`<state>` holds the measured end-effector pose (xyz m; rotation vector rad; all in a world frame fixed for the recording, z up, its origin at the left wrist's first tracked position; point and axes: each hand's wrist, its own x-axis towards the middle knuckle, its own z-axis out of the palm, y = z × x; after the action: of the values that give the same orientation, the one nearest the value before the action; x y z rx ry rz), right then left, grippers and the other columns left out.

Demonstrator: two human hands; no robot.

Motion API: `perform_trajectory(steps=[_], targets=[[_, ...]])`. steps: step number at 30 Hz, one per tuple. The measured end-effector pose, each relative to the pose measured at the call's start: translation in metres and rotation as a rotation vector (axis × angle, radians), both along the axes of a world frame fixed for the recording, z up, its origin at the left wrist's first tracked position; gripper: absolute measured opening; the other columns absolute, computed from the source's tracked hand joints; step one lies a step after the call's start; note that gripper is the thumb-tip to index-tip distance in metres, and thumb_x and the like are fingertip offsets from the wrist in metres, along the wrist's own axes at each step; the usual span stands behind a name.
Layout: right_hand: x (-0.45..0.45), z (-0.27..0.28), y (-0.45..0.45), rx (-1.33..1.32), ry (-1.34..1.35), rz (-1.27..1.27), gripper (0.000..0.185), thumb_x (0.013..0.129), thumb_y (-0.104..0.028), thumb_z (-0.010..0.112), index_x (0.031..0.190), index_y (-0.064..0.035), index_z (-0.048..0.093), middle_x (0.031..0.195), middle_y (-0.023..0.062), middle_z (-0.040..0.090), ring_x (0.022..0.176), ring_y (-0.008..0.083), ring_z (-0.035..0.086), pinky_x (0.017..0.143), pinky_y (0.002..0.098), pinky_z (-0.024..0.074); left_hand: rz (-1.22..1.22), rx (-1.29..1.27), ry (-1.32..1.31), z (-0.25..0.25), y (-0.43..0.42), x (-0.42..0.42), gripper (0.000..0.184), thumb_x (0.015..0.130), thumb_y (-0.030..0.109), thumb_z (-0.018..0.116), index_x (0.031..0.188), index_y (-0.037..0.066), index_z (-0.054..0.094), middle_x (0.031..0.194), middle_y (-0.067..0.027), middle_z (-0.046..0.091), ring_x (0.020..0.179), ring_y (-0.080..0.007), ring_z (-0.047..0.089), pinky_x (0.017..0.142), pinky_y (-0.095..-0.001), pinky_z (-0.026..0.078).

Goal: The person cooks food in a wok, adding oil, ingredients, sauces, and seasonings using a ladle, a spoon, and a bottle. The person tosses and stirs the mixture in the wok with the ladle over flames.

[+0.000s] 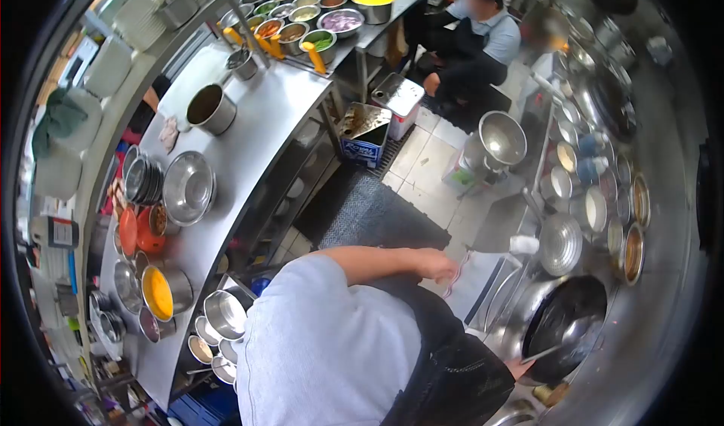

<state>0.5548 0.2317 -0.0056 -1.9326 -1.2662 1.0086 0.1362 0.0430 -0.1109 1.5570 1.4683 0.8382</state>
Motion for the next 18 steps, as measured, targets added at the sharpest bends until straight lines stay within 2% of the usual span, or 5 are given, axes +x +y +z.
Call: perform_trajectory(steps=[4, 6, 11, 13, 18], targets=[[-0.013, -0.020, 0.003, 0.033, -0.052, 0.101, 0.055, 0.102, -0.015, 0.056, 0.155, -0.0134, 0.044, 0.072, 0.0001, 0.049, 0.053, 0.0063, 0.047, 0.044, 0.0273, 0.0386, 0.495, -0.153, 0.210, 0.012, -0.072, -0.080, 0.033, 0.099, 0.043, 0.064, 0.100, 0.010, 0.067, 0.085, -0.0191, 0.072, 0.084, -0.0444, 0.070, 0.074, -0.0548, 0.054], [-0.018, -0.017, 0.006, 0.038, -0.076, 0.116, 0.055, 0.102, -0.015, 0.056, 0.155, -0.0134, 0.043, 0.072, 0.0001, 0.049, 0.053, 0.0064, 0.047, 0.044, 0.0274, 0.0387, 0.845, -0.152, 0.073, 0.001, -0.115, -0.131, 0.023, 0.101, 0.028, 0.063, 0.097, 0.006, 0.063, 0.082, -0.0157, 0.073, 0.079, -0.0350, 0.074, 0.075, -0.0475, 0.056], [-0.039, -0.014, 0.005, 0.040, -0.137, 0.171, 0.056, 0.101, -0.014, 0.055, 0.156, -0.0134, 0.042, 0.071, 0.0001, 0.049, 0.052, 0.0068, 0.047, 0.044, 0.0277, 0.0388, 1.810, 0.356, -0.432, 0.007, -0.249, -0.297, 0.009, 0.098, 0.010, 0.059, 0.092, 0.006, 0.064, 0.080, -0.0051, 0.069, 0.067, -0.0125, 0.063, 0.060, -0.0282, 0.052], [-0.046, -0.014, 0.004, 0.036, -0.149, 0.190, 0.057, 0.101, -0.014, 0.055, 0.156, -0.0134, 0.042, 0.071, 0.0001, 0.049, 0.052, 0.0069, 0.047, 0.044, 0.0278, 0.0388, 2.150, 0.557, -0.677, 0.011, -0.313, -0.355, 0.011, 0.099, 0.017, 0.061, 0.098, 0.006, 0.060, 0.081, -0.0056, 0.066, 0.065, -0.0135, 0.059, 0.057, -0.0297, 0.052], [-0.060, -0.014, -0.002, 0.040, -0.191, 0.207, 0.058, 0.101, -0.014, 0.055, 0.157, -0.0134, 0.041, 0.070, 0.0001, 0.049, 0.052, 0.0073, 0.047, 0.043, 0.0281, 0.0389, 2.426, 0.832, -0.647, 0.025, -0.444, -0.421, 0.030, 0.096, 0.025, 0.074, 0.106, 0.003, 0.056, 0.083, -0.0066, 0.060, 0.064, -0.0159, 0.058, 0.054, -0.0300, 0.052]])
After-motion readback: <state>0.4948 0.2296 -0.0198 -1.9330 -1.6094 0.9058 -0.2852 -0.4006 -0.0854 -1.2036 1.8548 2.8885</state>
